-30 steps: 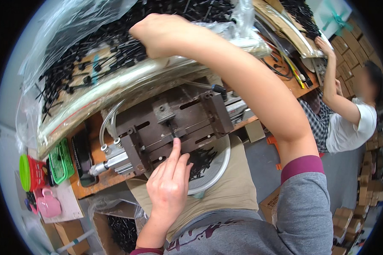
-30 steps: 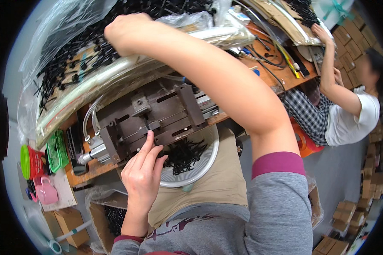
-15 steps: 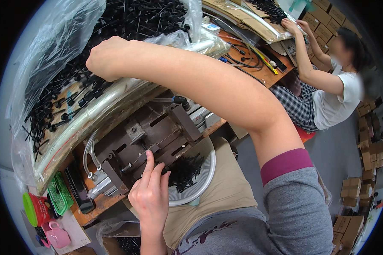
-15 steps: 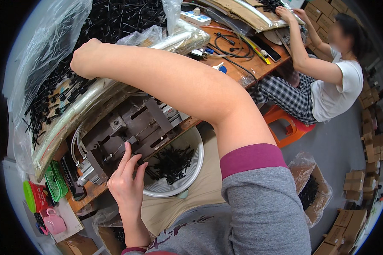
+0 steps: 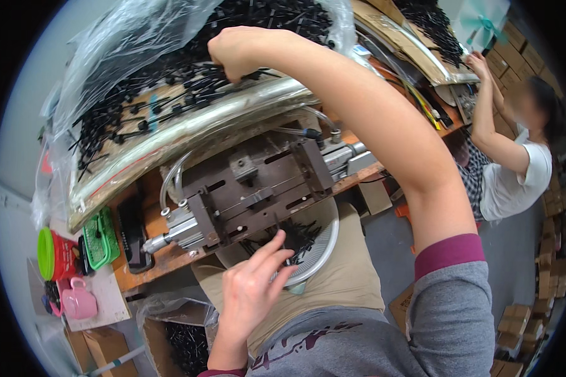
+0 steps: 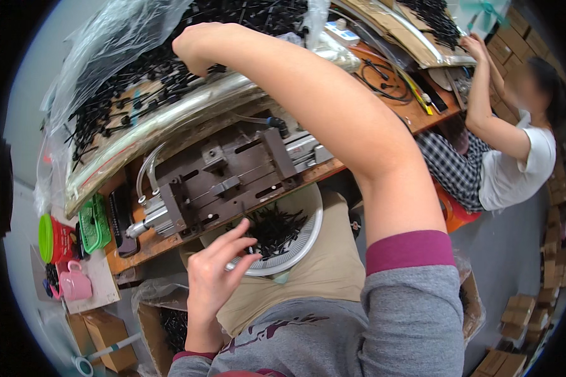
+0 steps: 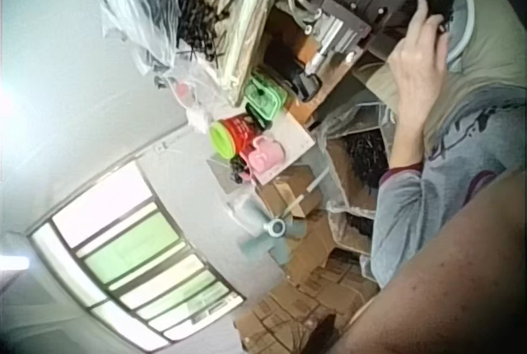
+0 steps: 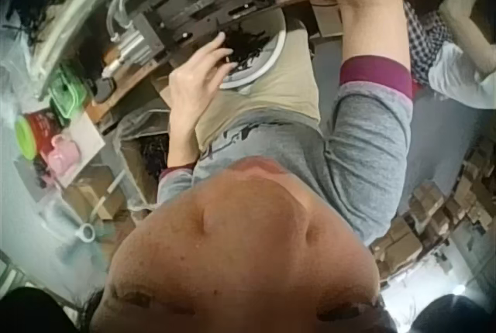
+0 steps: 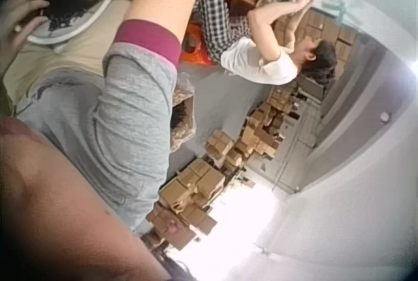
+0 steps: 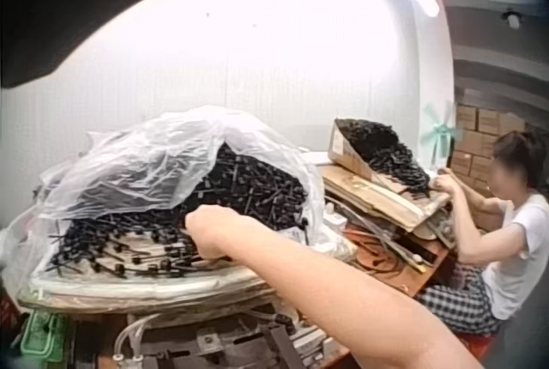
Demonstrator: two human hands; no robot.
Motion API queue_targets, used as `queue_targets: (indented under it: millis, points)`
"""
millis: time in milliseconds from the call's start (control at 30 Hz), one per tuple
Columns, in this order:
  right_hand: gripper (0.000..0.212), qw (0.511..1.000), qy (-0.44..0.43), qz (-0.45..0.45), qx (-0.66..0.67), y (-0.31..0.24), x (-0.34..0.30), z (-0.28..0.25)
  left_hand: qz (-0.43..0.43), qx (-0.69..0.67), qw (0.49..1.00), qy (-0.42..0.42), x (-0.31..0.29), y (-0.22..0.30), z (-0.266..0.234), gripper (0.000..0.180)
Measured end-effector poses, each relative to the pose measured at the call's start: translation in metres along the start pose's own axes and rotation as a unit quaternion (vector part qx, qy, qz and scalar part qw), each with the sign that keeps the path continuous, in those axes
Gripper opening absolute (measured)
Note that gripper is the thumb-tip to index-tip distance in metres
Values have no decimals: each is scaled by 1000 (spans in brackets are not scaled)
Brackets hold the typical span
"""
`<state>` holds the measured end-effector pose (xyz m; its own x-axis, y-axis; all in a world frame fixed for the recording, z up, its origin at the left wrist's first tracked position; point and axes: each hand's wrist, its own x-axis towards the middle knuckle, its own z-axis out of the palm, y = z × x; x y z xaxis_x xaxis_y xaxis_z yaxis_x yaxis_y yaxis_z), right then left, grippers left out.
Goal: Manually assemble small black plastic components using a workbench fixture.
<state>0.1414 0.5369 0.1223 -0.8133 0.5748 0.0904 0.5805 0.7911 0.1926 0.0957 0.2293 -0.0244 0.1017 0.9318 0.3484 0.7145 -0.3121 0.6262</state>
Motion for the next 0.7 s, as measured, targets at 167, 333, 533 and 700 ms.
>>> queue_targets:
  millis: [167, 333, 533, 700]
  points:
    - [26, 999, -29, -17, -10, -17, 2, -6, -10, -6, 998, -65, -16, -5, 13, 22]
    - [16, 998, 53, -18, 43, 2, 9, 6, 14, -13, 994, -111, -25, -13, 29, 22]
    - [37, 984, 82, -11, 156, 37, 8, -7, -23, 4, 987, -159, -40, -28, 44, 21]
    - [28, 981, 138, -40, 134, 37, 17, 19, -26, 27, 982, -187, -45, -39, 61, 21]
